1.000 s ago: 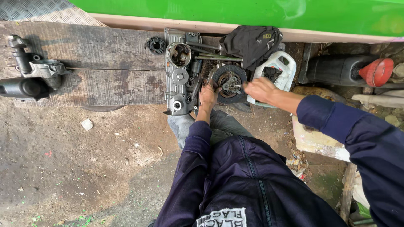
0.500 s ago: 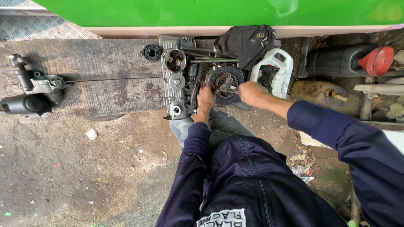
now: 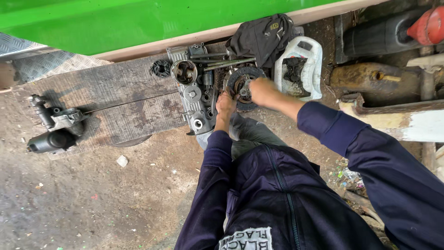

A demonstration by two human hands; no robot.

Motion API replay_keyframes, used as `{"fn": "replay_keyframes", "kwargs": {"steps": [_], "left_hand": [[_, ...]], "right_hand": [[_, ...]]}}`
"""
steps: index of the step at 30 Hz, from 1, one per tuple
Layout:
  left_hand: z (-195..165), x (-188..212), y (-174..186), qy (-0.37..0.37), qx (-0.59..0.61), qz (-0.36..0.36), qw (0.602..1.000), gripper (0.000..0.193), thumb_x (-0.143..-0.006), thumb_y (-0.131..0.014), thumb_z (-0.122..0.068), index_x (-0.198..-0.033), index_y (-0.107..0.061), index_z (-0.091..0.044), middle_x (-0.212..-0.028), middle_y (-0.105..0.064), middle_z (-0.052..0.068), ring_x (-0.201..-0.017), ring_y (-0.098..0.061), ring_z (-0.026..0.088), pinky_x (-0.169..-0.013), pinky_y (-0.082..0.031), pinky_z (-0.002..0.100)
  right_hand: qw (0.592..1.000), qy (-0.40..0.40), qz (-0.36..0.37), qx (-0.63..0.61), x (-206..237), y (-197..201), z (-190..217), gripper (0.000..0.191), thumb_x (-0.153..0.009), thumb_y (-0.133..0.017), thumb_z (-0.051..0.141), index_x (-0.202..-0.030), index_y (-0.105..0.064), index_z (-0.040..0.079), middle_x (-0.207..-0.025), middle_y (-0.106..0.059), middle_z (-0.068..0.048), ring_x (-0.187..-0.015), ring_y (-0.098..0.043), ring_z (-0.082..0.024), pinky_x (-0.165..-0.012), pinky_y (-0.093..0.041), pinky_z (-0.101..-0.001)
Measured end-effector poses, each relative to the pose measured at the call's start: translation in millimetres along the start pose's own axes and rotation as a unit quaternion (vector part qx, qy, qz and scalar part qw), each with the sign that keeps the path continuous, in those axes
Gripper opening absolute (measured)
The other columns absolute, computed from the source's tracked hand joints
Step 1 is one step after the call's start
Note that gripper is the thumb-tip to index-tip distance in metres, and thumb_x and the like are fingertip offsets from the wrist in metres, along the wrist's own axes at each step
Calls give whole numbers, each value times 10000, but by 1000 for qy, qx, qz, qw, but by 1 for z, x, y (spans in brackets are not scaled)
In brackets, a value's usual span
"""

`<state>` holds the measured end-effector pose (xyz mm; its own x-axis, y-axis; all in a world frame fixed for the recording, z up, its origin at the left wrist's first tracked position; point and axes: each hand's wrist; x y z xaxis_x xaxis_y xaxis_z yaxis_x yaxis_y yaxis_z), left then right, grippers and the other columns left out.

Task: The person cleans several disassembled engine components laid out on a wooden plank. They wipe a clutch assembly and a metal housing with a dark cloth, then place the cleaned parts back on the plank.

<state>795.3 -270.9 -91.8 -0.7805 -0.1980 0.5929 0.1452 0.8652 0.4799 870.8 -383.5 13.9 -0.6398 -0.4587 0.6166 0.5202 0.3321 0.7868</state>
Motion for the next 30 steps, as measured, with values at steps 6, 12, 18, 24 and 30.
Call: {"fn": "replay_keyframes", "kwargs": {"steps": [6, 12, 18, 24, 30], "left_hand": [[-11, 5, -7, -3, -48, -3, 999, 470, -899, -713, -469, -1253, -560, -200, -1130, -728, 118, -1099, -673, 350, -908, -521, 512], [-19, -2, -3, 33, -128, 32, 991, 629, -927, -677, -584, -1363, -517, -159, -1282, -652, 162, -1211, -619, 346, -992, -494, 474], [-29, -4, -18, 50, -112, 41, 992, 698, -926, -634, -558, -1486, -434, -193, -1315, -651, 164, -1234, -614, 348, -1020, -490, 458], [-42, -11, -30, 52, -127, 44, 990, 620, -902, -686, -564, -1353, -560, -158, -1313, -663, 144, -1250, -613, 330, -1029, -494, 438], [-39, -7, -24, 59, -109, 39, 991, 619, -882, -709, -554, -1344, -582, -163, -1282, -690, 132, -1221, -639, 325, -1016, -511, 435]], "right_hand": [[596, -302, 111, -735, 75, -28, -69, 332, -998, -645, 348, -1121, -771, 66, -622, -432, -17, -451, -309, -87, -414, -240, -208], [605, -283, -27, -744, 156, -104, -89, 373, -1042, -589, 349, -1205, -715, 38, -600, -334, 67, -449, -267, -59, -385, -207, -256], [789, -267, -109, -542, 154, -148, -98, 389, -1033, -529, 325, -1289, -678, 73, -655, -630, 4, -401, -396, -73, -358, -315, -260], [914, -133, -109, -368, 123, -125, -100, 430, -1028, -554, 330, -1346, -647, 55, -530, -590, -36, -324, -394, -87, -332, -308, -286], [945, -106, -37, -307, 98, -73, -93, 474, -1032, -535, 298, -1409, -551, 11, -418, -475, -41, -292, -309, -115, -280, -278, -320]]}}
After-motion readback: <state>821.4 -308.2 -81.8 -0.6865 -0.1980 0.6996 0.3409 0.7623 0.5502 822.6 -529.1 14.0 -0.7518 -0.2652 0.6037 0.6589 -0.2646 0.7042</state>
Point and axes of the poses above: each hand's wrist, its own x-axis away from the middle knuckle, its own y-axis out of the back of the hand, z = x × y
